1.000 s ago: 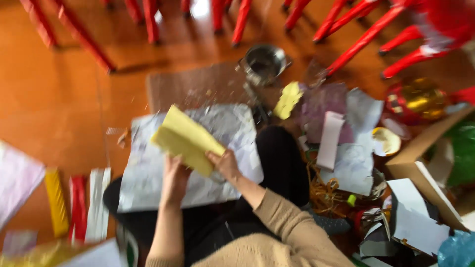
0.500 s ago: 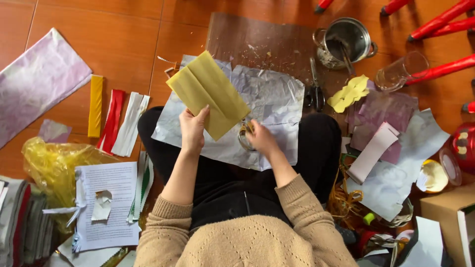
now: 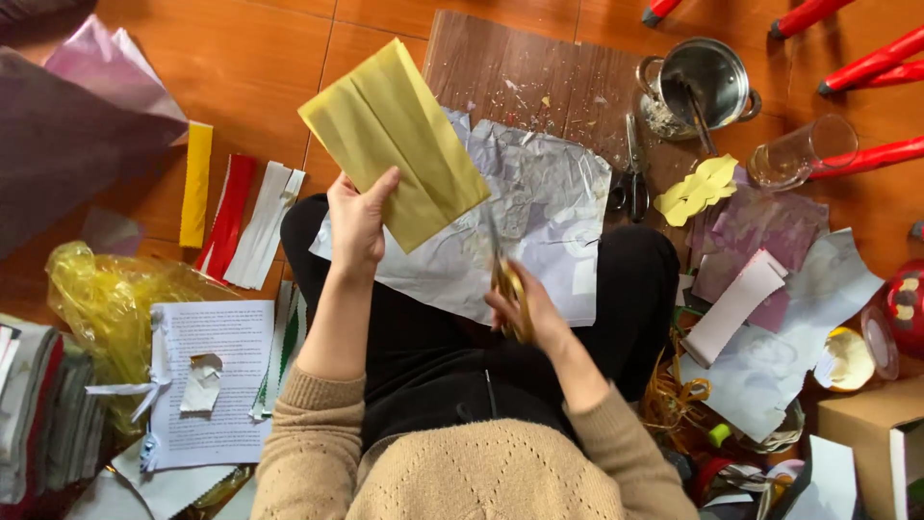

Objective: Making paper crafts by folding, cutting, and dipping paper into a bowl

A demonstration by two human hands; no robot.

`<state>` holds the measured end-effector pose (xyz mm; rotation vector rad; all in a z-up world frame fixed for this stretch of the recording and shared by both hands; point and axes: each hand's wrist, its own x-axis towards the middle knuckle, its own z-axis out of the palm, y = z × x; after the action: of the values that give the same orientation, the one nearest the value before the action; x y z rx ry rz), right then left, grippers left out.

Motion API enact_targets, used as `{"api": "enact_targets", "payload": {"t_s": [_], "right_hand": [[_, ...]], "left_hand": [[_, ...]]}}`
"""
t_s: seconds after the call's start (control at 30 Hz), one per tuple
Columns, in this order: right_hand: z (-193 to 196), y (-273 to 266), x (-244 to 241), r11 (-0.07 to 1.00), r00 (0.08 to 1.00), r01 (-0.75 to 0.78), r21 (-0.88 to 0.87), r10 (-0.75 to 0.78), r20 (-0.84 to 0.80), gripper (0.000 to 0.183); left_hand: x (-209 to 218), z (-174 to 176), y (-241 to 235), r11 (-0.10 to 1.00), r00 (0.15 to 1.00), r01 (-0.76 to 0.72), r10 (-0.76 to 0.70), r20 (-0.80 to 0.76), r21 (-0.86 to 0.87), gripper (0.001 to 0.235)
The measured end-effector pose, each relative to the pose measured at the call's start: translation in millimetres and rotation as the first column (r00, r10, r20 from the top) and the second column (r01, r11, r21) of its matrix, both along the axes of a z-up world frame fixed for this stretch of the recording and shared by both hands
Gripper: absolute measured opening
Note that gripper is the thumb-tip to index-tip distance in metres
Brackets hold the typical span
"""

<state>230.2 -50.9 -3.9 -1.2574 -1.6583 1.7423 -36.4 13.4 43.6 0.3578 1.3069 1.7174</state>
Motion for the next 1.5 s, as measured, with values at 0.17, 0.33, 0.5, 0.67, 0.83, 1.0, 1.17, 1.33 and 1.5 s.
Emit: {"api": "enact_targets", "payload": {"t_s": [0.17, 0.33, 0.5, 0.67, 0.83, 1.0, 1.17, 1.33, 1.5], "right_hand": [[12, -35, -2, 0.986, 0.958, -0.094, -0.14, 0.052, -0.282, 0.062], [23, -25, -14, 0.993, 0.978, -0.11, -0.039, 0.101, -0.184, 0.057], [25, -20, -23, 0.995, 0.95, -0.027, -0.093, -0.003, -0.313, 0.064], [23, -25, -25, 0.99, 0.935, 0.017, -0.138, -0.065, -0.349, 0.067], [16, -29, -26, 0.986, 0.926, 0.076, -0.147, -0.125, -0.357, 0.055], [31, -29, -25, 0.981, 0.919, 0.127, -0.149, -0.173, -0.354, 0.04], [15, -30, -27, 0.973, 0.897, 0.114, -0.2, -0.187, -0.4, 0.049], [26, -26, -29, 0.965, 0.885, 0.135, -0.224, -0.22, -0.411, 0.052], [45, -26, -27, 0.964, 0.88, 0.19, -0.189, -0.252, -0.403, 0.037]], "left_hand": [[5, 8, 2, 0.999, 0.999, 0.04, -0.04, -0.028, 0.022, 0.034], [23, 11, -5, 0.992, 0.991, 0.128, -0.127, -0.039, 0.002, 0.031], [33, 11, -11, 0.985, 0.982, 0.174, -0.174, -0.071, -0.002, 0.029], [35, 13, -11, 0.982, 0.977, 0.19, -0.187, -0.104, 0.015, 0.029], [33, 0, -8, 0.975, 0.963, 0.223, -0.22, -0.157, 0.0, 0.027], [34, -5, -8, 0.975, 0.962, 0.222, -0.223, -0.161, -0.025, 0.029], [37, -4, -8, 0.971, 0.954, 0.235, -0.238, -0.184, -0.036, 0.03], [51, 7, -14, 0.957, 0.939, 0.284, -0.29, -0.185, -0.059, 0.029], [55, 2, -11, 0.949, 0.935, 0.302, -0.314, -0.166, -0.096, 0.026]]}}
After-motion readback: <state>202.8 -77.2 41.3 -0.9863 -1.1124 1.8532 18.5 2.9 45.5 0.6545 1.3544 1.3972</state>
